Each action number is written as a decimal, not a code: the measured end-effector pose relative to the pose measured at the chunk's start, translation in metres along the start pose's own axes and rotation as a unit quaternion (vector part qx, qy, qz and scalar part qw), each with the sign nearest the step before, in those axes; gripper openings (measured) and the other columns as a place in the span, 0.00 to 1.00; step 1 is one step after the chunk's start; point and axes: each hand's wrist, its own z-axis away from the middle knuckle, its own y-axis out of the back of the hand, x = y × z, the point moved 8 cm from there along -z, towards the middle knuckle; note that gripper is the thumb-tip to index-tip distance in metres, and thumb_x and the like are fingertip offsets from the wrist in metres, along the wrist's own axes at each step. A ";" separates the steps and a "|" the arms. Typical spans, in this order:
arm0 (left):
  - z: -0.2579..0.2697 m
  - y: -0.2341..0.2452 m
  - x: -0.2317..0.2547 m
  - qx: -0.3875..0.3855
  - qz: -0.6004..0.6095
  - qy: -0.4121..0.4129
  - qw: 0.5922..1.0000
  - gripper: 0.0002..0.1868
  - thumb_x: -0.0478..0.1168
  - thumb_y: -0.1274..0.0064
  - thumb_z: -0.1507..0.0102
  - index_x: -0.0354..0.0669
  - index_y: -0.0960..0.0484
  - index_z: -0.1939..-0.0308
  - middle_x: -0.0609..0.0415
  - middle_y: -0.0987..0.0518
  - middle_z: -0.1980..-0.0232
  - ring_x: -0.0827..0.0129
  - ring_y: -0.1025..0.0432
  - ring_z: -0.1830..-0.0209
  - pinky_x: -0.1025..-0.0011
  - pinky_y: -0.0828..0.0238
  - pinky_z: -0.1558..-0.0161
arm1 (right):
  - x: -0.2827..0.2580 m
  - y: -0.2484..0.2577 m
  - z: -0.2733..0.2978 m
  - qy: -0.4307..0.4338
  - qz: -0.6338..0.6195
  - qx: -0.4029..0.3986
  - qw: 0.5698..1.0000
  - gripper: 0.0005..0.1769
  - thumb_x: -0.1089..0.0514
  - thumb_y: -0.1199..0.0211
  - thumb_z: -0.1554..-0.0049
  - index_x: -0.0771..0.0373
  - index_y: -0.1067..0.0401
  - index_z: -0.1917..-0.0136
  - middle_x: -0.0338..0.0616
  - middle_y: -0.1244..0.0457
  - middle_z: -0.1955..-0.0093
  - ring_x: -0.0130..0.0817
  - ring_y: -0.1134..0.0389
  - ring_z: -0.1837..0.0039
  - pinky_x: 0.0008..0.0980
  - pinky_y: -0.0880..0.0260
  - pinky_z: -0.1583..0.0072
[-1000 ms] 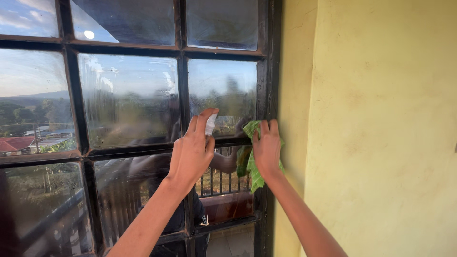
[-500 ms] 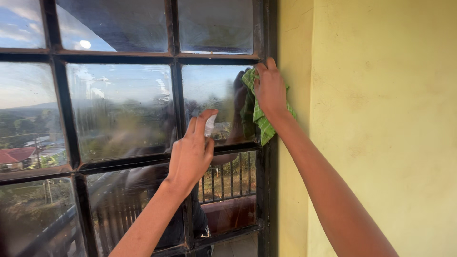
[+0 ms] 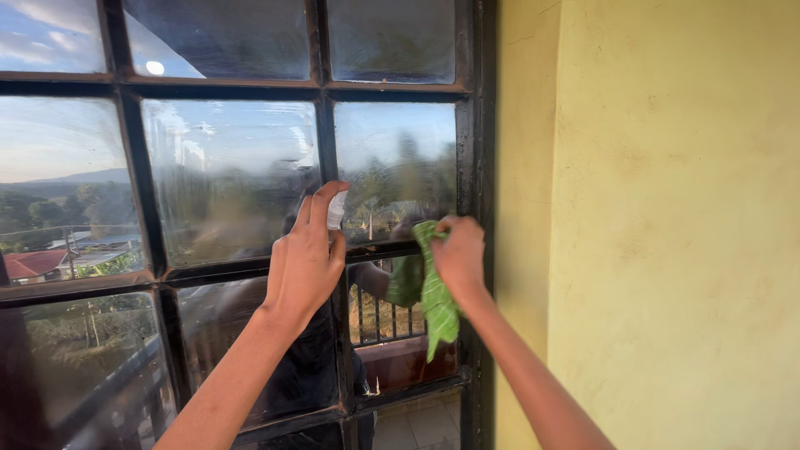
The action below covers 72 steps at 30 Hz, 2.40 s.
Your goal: The person cleans a multi-pane window from the outside by spraying cleaning solution and wiping each pane with a green cloth. The person works systematically across the panes, spraying and wiping repeatedly to remove dirt and streaks.
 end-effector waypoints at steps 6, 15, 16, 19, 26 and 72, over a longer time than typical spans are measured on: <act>0.006 0.025 0.000 0.029 -0.011 -0.023 0.999 0.31 0.27 0.55 0.41 0.44 0.38 0.33 0.45 0.26 0.34 0.49 0.23 0.74 0.56 0.24 0.73 | -0.086 -0.046 0.034 0.012 -0.103 -0.049 0.993 0.11 0.70 0.35 0.50 0.70 0.22 0.51 0.59 0.35 0.48 0.53 0.28 0.48 0.44 0.28 0.45; 0.009 0.046 -0.008 0.021 -0.036 -0.011 0.999 0.30 0.27 0.55 0.40 0.45 0.37 0.34 0.45 0.25 0.34 0.53 0.24 0.79 0.59 0.26 0.78 | -0.113 -0.056 0.046 0.041 -0.147 -0.112 0.982 0.14 0.67 0.36 0.47 0.69 0.26 0.45 0.57 0.37 0.46 0.53 0.29 0.49 0.46 0.31 0.46; 0.009 0.046 -0.007 0.021 -0.038 -0.015 0.999 0.30 0.27 0.55 0.41 0.45 0.37 0.34 0.45 0.25 0.35 0.53 0.25 0.80 0.59 0.27 0.79 | -0.107 -0.060 0.038 0.062 -0.138 -0.146 0.978 0.12 0.66 0.34 0.47 0.68 0.24 0.48 0.55 0.35 0.47 0.50 0.29 0.47 0.44 0.32 0.43; 0.009 0.042 -0.003 0.016 -0.055 -0.008 0.998 0.32 0.27 0.53 0.40 0.49 0.36 0.32 0.43 0.23 0.42 0.51 0.26 0.79 0.59 0.27 0.78 | -0.085 -0.058 0.034 0.069 -0.122 -0.186 0.973 0.10 0.64 0.31 0.48 0.68 0.23 0.51 0.54 0.33 0.51 0.47 0.30 0.46 0.42 0.32 0.42; 0.027 -0.015 -0.007 -0.125 -0.037 0.019 0.991 0.31 0.29 0.52 0.40 0.55 0.36 0.33 0.42 0.23 0.51 0.47 0.23 0.75 0.56 0.22 0.74 | -0.055 -0.015 0.048 -0.022 -0.209 -0.021 0.977 0.07 0.63 0.33 0.45 0.66 0.24 0.52 0.47 0.34 0.54 0.39 0.32 0.53 0.40 0.33 0.50; 0.003 0.040 -0.024 -0.022 -0.102 0.010 0.995 0.35 0.27 0.55 0.40 0.52 0.41 0.30 0.41 0.24 0.49 0.46 0.26 0.81 0.56 0.26 0.79 | -0.118 -0.060 0.053 0.188 -0.013 -0.105 0.976 0.20 0.71 0.35 0.53 0.68 0.22 0.45 0.52 0.40 0.43 0.49 0.36 0.39 0.46 0.32 0.39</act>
